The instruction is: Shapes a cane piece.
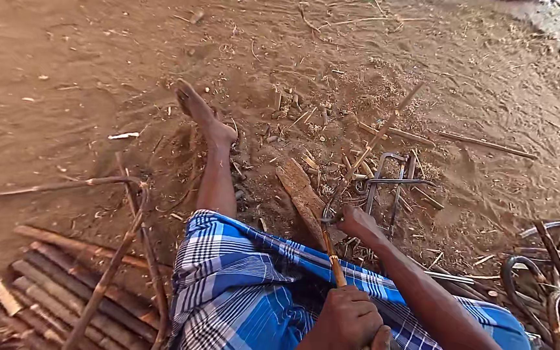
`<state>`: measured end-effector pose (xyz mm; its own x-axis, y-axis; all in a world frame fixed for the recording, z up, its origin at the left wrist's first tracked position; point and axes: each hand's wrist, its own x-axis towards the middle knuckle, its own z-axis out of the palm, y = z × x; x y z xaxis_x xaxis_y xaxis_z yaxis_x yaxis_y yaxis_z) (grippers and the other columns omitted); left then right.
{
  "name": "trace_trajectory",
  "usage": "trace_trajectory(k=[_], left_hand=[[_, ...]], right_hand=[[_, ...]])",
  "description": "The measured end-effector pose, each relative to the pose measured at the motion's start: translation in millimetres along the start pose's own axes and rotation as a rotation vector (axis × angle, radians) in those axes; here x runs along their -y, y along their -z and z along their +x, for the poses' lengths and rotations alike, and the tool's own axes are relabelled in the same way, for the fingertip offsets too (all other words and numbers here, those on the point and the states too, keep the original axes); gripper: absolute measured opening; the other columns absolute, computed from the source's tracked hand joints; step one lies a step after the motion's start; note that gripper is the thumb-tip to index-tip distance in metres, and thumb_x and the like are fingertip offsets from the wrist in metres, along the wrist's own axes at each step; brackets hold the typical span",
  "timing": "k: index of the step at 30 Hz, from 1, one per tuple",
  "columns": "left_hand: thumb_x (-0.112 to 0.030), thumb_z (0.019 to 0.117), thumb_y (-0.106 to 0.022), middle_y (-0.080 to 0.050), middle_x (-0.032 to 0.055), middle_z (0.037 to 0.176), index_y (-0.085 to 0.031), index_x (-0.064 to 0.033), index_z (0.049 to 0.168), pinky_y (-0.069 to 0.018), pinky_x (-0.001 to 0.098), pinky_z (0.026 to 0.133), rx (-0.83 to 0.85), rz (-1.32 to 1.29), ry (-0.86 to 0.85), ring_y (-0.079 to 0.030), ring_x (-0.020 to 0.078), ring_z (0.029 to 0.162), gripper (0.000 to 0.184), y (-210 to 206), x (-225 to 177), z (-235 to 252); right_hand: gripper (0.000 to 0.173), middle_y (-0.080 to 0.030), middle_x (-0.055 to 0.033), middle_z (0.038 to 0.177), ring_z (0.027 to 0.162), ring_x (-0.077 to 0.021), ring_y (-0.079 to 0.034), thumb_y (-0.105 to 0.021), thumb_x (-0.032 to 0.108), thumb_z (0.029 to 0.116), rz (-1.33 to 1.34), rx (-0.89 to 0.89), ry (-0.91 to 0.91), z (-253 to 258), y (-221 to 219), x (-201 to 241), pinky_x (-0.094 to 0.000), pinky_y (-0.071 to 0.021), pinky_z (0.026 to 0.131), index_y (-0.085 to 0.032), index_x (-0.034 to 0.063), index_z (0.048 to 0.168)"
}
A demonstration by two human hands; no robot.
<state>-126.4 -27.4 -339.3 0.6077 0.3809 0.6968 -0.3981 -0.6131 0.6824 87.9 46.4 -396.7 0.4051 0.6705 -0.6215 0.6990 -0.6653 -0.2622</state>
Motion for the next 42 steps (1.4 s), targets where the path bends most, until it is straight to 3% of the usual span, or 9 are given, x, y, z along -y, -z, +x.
trace_trajectory(k=[5, 11, 16, 22, 26, 30, 33, 38, 42], left_hand=[[-0.032, 0.1070, -0.040, -0.047, 0.0018, 0.055, -0.045, -0.0132, 0.063, -0.0464, 0.0292, 0.055, -0.111, -0.009, 0.032, -0.052, 0.0152, 0.054, 0.048, 20.9, 1.8, 16.2], [-0.038, 0.1089, -0.046, -0.042, -0.0039, 0.055, -0.047, -0.0173, 0.067, -0.0497, 0.0304, 0.058, -0.400, -0.220, 0.170, -0.047, 0.0096, 0.051, 0.046, 60.1, 12.0, 17.2], [-0.029, 0.1038, -0.051, -0.036, -0.0092, 0.049, -0.045, -0.0223, 0.059, -0.0436, 0.0250, 0.048, -0.709, -0.297, 0.249, -0.040, 0.0063, 0.043, 0.045, 77.0, 22.9, 27.5], [-0.023, 0.1017, -0.040, -0.037, -0.0073, 0.047, -0.043, -0.0215, 0.057, -0.0405, 0.0246, 0.043, -0.915, -0.375, 0.350, -0.039, 0.0078, 0.040, 0.045, 113.6, 40.8, 30.1], [-0.021, 0.1017, -0.031, -0.035, -0.0068, 0.047, -0.040, -0.0222, 0.059, -0.0412, 0.0269, 0.043, -0.938, -0.348, 0.367, -0.040, 0.0100, 0.040, 0.043, 114.8, 48.8, 21.7], [-0.020, 0.1034, -0.023, -0.033, -0.0068, 0.046, -0.037, -0.0225, 0.060, -0.0392, 0.0264, 0.041, -1.031, -0.323, 0.396, -0.036, 0.0099, 0.038, 0.046, 129.3, 58.9, 24.8], [-0.021, 0.1043, -0.019, -0.032, -0.0069, 0.045, -0.035, -0.0231, 0.059, -0.0392, 0.0270, 0.041, -1.032, -0.336, 0.427, -0.036, 0.0102, 0.038, 0.049, 140.9, 64.8, 22.5], [-0.026, 0.1021, -0.039, -0.037, -0.0084, 0.047, -0.042, -0.0240, 0.058, -0.0418, 0.0253, 0.043, -0.880, -0.334, 0.375, -0.040, 0.0078, 0.040, 0.044, 115.6, 41.4, 36.6], [-0.041, 0.1085, -0.047, -0.045, -0.0069, 0.056, -0.058, -0.0205, 0.074, -0.0504, 0.0272, 0.054, -0.522, -0.180, 0.271, -0.049, 0.0060, 0.050, 0.041, 65.1, 11.1, 43.7]], right_hand=[[0.030, -0.073, -0.0145, 0.112, 0.099, -0.0394, -0.071, -0.051, 0.030, 0.1033, 0.025, -0.390, -0.042, 21.8, 14.8, 6.9, -0.0638, -0.0547, 0.077, -0.068, 0.0242, 0.128], [0.030, -0.070, -0.0119, 0.115, 0.098, -0.0257, -0.066, -0.065, 0.019, 0.1017, 0.501, 0.102, -0.075, -27.6, -20.4, -22.6, -0.0491, -0.0525, 0.092, -0.066, 0.0120, 0.131], [0.030, -0.073, -0.0097, 0.116, 0.102, -0.0357, -0.071, -0.056, 0.036, 0.1024, 0.166, -0.412, 0.011, 31.2, -33.1, -29.6, -0.0630, -0.0548, 0.081, -0.069, 0.0303, 0.128], [0.026, -0.072, -0.0081, 0.087, 0.065, -0.0160, -0.062, -0.070, 0.023, 0.0985, 0.735, -0.008, 0.161, -14.5, -45.3, -46.0, -0.0342, -0.0515, 0.059, -0.072, 0.0088, 0.120], [0.027, -0.075, -0.0075, 0.113, 0.102, -0.0330, -0.071, -0.062, 0.037, 0.0966, 0.213, -0.312, 0.002, 37.4, -34.8, -45.2, -0.0628, -0.0546, 0.080, -0.073, 0.0295, 0.121], [0.027, -0.074, -0.0060, 0.108, 0.096, -0.0268, -0.071, -0.066, 0.035, 0.0984, 0.498, -0.321, 0.107, 12.0, -47.7, -48.9, -0.0583, -0.0570, 0.082, -0.073, 0.0250, 0.123], [0.027, -0.076, -0.0063, 0.105, 0.091, -0.0210, -0.073, -0.073, 0.028, 0.0952, 0.657, -0.147, 0.214, 12.9, -70.0, -55.0, -0.0494, -0.0602, 0.085, -0.074, 0.0162, 0.119], [0.029, -0.074, -0.0110, 0.114, 0.103, -0.0384, -0.070, -0.054, 0.036, 0.1028, 0.308, -0.505, -0.166, 68.6, -6.2, -40.8, -0.0660, -0.0533, 0.079, -0.070, 0.0311, 0.127], [0.032, -0.073, -0.0094, 0.109, 0.091, -0.0267, -0.071, -0.064, 0.031, 0.1012, 0.539, -0.356, 0.060, 23.1, 38.1, -45.8, -0.0555, -0.0583, 0.080, -0.068, 0.0186, 0.130]])
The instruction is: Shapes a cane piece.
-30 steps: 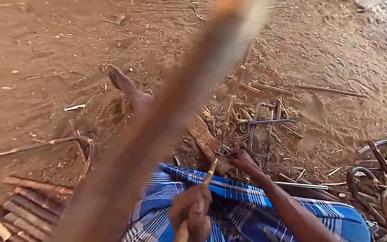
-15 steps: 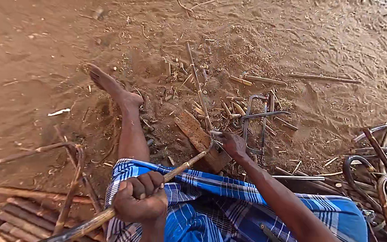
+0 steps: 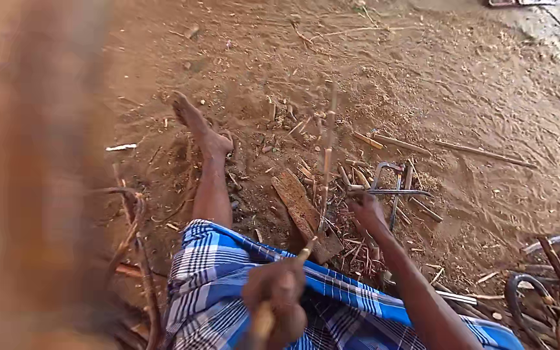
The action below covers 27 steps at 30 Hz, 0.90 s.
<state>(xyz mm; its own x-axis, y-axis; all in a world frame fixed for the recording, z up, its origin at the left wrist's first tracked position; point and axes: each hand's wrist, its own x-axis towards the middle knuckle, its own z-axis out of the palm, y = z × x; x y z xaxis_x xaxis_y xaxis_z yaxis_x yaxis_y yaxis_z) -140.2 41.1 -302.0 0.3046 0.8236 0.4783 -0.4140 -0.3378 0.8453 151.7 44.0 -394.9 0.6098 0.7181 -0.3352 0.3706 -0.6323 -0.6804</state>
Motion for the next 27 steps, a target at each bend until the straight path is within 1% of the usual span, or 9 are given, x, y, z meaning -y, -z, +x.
trace_trajectory(k=[1, 2, 5, 8, 10, 13, 17, 21, 27], left_hand=[[-0.042, 0.1099, -0.043, -0.047, -0.0025, 0.059, -0.059, -0.0156, 0.079, -0.0512, 0.0286, 0.055, 0.111, 0.070, -0.048, -0.051, 0.0087, 0.052, 0.044, -13.6, -3.5, -8.2], [-0.042, 0.1104, -0.040, -0.047, 0.0002, 0.058, -0.053, -0.0130, 0.074, -0.0489, 0.0292, 0.054, 0.201, 0.097, -0.098, -0.051, 0.0112, 0.052, 0.049, -29.0, -4.6, -15.8], [-0.030, 0.1066, -0.042, -0.051, 0.0038, 0.054, -0.051, -0.0104, 0.062, -0.0493, 0.0325, 0.054, 0.376, 0.209, -0.210, -0.055, 0.0168, 0.052, 0.049, -58.9, -0.6, -42.3], [-0.023, 0.1018, -0.048, -0.052, 0.0036, 0.055, -0.052, -0.0105, 0.063, -0.0485, 0.0331, 0.054, 0.537, 0.254, -0.260, -0.056, 0.0179, 0.053, 0.041, -64.8, 1.0, -55.7], [-0.022, 0.1003, -0.050, -0.053, 0.0029, 0.055, -0.053, -0.0110, 0.063, -0.0482, 0.0327, 0.053, 0.620, 0.271, -0.280, -0.057, 0.0176, 0.054, 0.039, -65.3, 1.9, -62.7], [-0.024, 0.0997, -0.052, -0.056, 0.0026, 0.056, -0.055, -0.0115, 0.064, -0.0505, 0.0334, 0.055, 0.728, 0.297, -0.307, -0.061, 0.0180, 0.056, 0.038, -67.1, 4.4, -72.2], [-0.027, 0.1005, -0.052, -0.056, 0.0030, 0.056, -0.057, -0.0116, 0.066, -0.0505, 0.0352, 0.056, 0.826, 0.324, -0.311, -0.061, 0.0192, 0.056, 0.038, -67.5, 7.9, -75.2], [-0.028, 0.0998, -0.052, -0.054, 0.0021, 0.055, -0.056, -0.0126, 0.065, -0.0484, 0.0351, 0.053, 0.842, 0.335, -0.314, -0.059, 0.0186, 0.054, 0.038, -71.7, 8.9, -79.5], [-0.026, 0.1002, -0.053, -0.055, 0.0031, 0.056, -0.057, -0.0117, 0.065, -0.0493, 0.0354, 0.055, 0.801, 0.328, -0.299, -0.060, 0.0197, 0.056, 0.038, -63.7, 10.4, -74.0]], right_hand=[[0.031, -0.072, -0.0099, 0.101, 0.078, -0.0218, -0.068, -0.064, 0.026, 0.1019, 0.025, 0.167, 0.024, -17.1, 9.5, 8.3, -0.0465, -0.0576, 0.072, -0.068, 0.0131, 0.130], [0.029, -0.071, -0.0091, 0.093, 0.067, -0.0175, -0.063, -0.064, 0.022, 0.1020, 0.008, 0.331, 0.029, -32.5, 15.2, 16.4, -0.0387, -0.0549, 0.063, -0.068, 0.0100, 0.128], [0.021, -0.072, -0.0080, 0.092, 0.071, -0.0198, -0.065, -0.066, 0.021, 0.0997, -0.268, 0.619, 0.102, -51.0, 11.0, 26.3, -0.0433, -0.0555, 0.069, -0.074, 0.0129, 0.117], [0.020, -0.074, -0.0082, 0.101, 0.090, -0.0286, -0.070, -0.068, 0.031, 0.0959, -0.516, 0.610, 0.122, -53.5, -12.4, 28.5, -0.0606, -0.0552, 0.080, -0.077, 0.0233, 0.112], [0.022, -0.073, -0.0095, 0.107, 0.097, -0.0332, -0.070, -0.066, 0.036, 0.0940, -0.649, 0.495, 0.045, -61.5, -27.7, 37.3, -0.0645, -0.0543, 0.079, -0.075, 0.0263, 0.111], [0.030, -0.072, -0.0141, 0.114, 0.106, -0.0371, -0.069, -0.061, 0.037, 0.0947, -0.842, 0.362, -0.046, -59.2, -43.3, 56.1, -0.0631, -0.0534, 0.080, -0.070, 0.0176, 0.115], [0.032, -0.072, -0.0141, 0.113, 0.105, -0.0367, -0.069, -0.066, 0.037, 0.0899, -0.897, 0.441, -0.011, -51.5, -37.4, 77.0, -0.0647, -0.0524, 0.080, -0.070, 0.0138, 0.111], [0.035, -0.070, -0.0189, 0.117, 0.108, -0.0404, -0.068, -0.064, 0.033, 0.0926, -0.886, 0.305, -0.054, -49.3, -46.9, 67.4, -0.0647, -0.0521, 0.081, -0.067, 0.0089, 0.118], [0.026, -0.073, -0.0103, 0.112, 0.104, -0.0347, -0.069, -0.068, 0.039, 0.0921, -0.675, 0.353, -0.053, -30.9, -46.4, 26.2, -0.0657, -0.0536, 0.082, -0.074, 0.0243, 0.113]])
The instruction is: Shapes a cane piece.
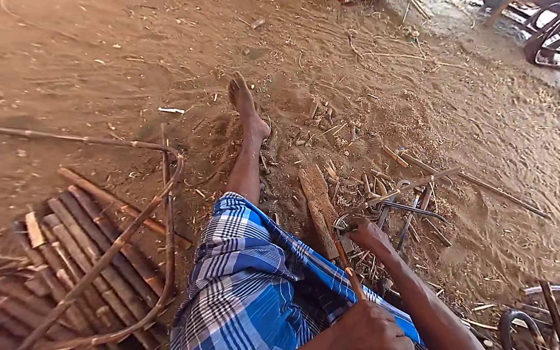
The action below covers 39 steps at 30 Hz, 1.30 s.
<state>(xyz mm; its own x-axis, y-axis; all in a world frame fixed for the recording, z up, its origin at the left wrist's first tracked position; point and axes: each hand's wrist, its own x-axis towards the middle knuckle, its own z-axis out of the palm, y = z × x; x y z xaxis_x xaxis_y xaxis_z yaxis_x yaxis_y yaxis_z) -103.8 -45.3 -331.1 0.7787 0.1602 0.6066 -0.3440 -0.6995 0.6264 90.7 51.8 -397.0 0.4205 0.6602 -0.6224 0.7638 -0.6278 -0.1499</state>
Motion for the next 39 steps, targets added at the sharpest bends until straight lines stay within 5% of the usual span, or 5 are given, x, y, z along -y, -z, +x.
trace_trajectory(k=[15, 20, 24, 29, 39], left_hand=[[-0.031, 0.1057, -0.038, -0.044, -0.0145, 0.053, -0.048, -0.0310, 0.063, -0.0519, 0.0262, 0.058, -0.979, -0.472, 0.505, -0.049, 0.0040, 0.050, 0.044, 176.3, 88.7, -54.6], [-0.019, 0.1011, -0.055, -0.055, 0.0017, 0.070, -0.057, -0.0027, 0.094, -0.0529, 0.0245, 0.061, -1.008, -0.477, 0.890, -0.057, 0.0094, 0.059, 0.018, 190.3, 48.0, 12.1], [-0.033, 0.0957, -0.070, -0.063, 0.0107, 0.104, -0.055, -0.0022, 0.126, -0.0562, 0.0294, 0.070, -0.607, -0.085, 1.283, -0.064, 0.0151, 0.084, 0.046, 182.2, -9.9, 90.4], [-0.025, 0.1066, -0.055, -0.052, 0.0034, 0.071, -0.057, 0.0038, 0.112, -0.0429, 0.0142, 0.046, -0.050, 0.169, 1.538, -0.052, 0.0036, 0.053, 0.029, 184.9, -59.3, 123.0], [-0.049, 0.0962, -0.067, -0.061, 0.0235, 0.137, -0.055, -0.0057, 0.146, -0.0499, 0.0619, 0.101, 0.472, 0.803, 0.964, -0.062, 0.0435, 0.121, 0.067, 112.3, 63.5, -0.6]], right_hand=[[0.057, -0.068, -0.0251, 0.121, 0.110, -0.0453, -0.066, -0.062, 0.024, 0.1000, 0.343, -0.371, -0.407, -70.2, -49.2, -237.7, -0.0660, -0.0516, 0.093, -0.043, 0.0148, 0.153], [0.070, -0.060, -0.0315, 0.132, 0.117, -0.0492, -0.063, -0.064, 0.019, 0.0973, 0.519, -0.427, -0.630, -59.8, -61.8, -281.5, -0.0677, -0.0503, 0.095, -0.031, 0.0073, 0.158], [0.075, -0.063, -0.0329, 0.122, 0.109, -0.0511, -0.065, -0.069, 0.018, 0.0934, 0.467, -0.418, -0.686, -58.8, -59.0, -278.6, -0.0671, -0.0527, 0.090, -0.030, 0.0034, 0.156], [0.055, -0.052, -0.0354, 0.139, 0.130, -0.0539, -0.050, -0.067, 0.019, 0.0943, 0.239, -0.460, -0.616, -44.3, -50.6, -279.9, -0.0696, -0.0444, 0.099, -0.051, -0.0064, 0.141], [0.058, -0.040, -0.0207, 0.160, 0.145, -0.0471, -0.040, -0.051, 0.011, 0.1023, 0.101, -0.520, -0.165, 79.0, 47.1, -255.9, -0.0693, -0.0446, 0.102, -0.040, 0.0174, 0.159]])
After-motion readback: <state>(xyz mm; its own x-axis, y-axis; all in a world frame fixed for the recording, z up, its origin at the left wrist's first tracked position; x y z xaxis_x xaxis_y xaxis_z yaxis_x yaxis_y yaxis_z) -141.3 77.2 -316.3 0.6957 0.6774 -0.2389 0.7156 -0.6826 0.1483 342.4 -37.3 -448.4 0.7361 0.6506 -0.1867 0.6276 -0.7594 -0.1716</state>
